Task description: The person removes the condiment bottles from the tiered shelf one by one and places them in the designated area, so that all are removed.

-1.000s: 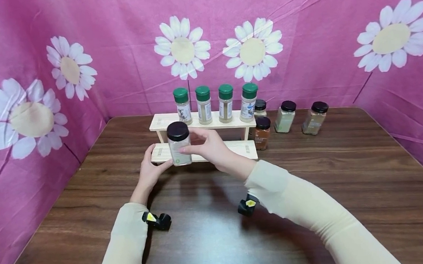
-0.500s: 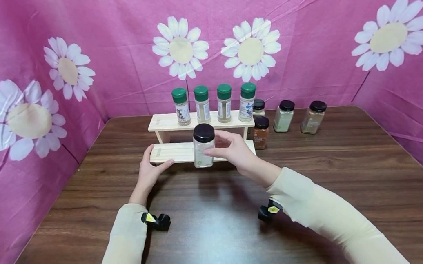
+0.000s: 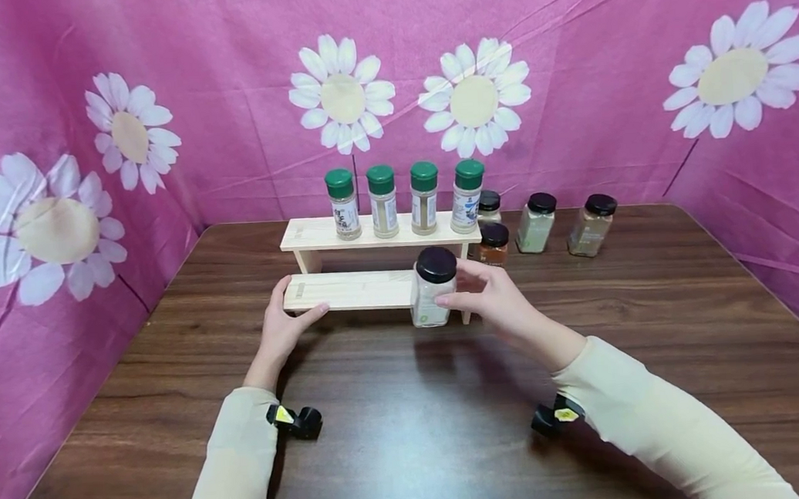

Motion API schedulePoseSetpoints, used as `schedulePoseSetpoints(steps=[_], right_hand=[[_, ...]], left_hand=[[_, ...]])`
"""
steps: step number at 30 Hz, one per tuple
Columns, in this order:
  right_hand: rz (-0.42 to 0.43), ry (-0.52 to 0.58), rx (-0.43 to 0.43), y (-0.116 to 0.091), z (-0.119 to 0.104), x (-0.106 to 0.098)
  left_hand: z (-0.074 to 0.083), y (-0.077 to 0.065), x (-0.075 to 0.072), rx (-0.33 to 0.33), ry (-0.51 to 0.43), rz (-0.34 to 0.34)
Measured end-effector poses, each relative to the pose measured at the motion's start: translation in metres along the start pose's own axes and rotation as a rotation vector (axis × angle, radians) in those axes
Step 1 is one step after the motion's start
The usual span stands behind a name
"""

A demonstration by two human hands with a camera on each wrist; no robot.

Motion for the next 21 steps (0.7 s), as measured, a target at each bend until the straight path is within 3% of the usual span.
schedulePoseSetpoints(steps=[9,13,21], right_hand=[[0.056,0.005,0.032,-0.012,0.012,-0.028],[0.049,0.051,0.031,-0.018,0.018,-0.038],[0.028,0.03,-0.003,-0.026,0.028,-0.062]], left_hand=[[-0.001,0.0,0.001,-0.014,0.0,-0.011],[-0.001,0.0,0.001,-0.015,0.005,-0.012],[0.0,0.0,0.0,-0.012,0.019,-0.008]])
Point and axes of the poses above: each hand's wrist, its own y-axis towards the middle knuckle, its own x-axis out of the palm, z = x × y, the point moved 7 cm from there along y, towards the middle knuckle, and after that the axes turned 9 degrees about x, right-handed, at the moved point
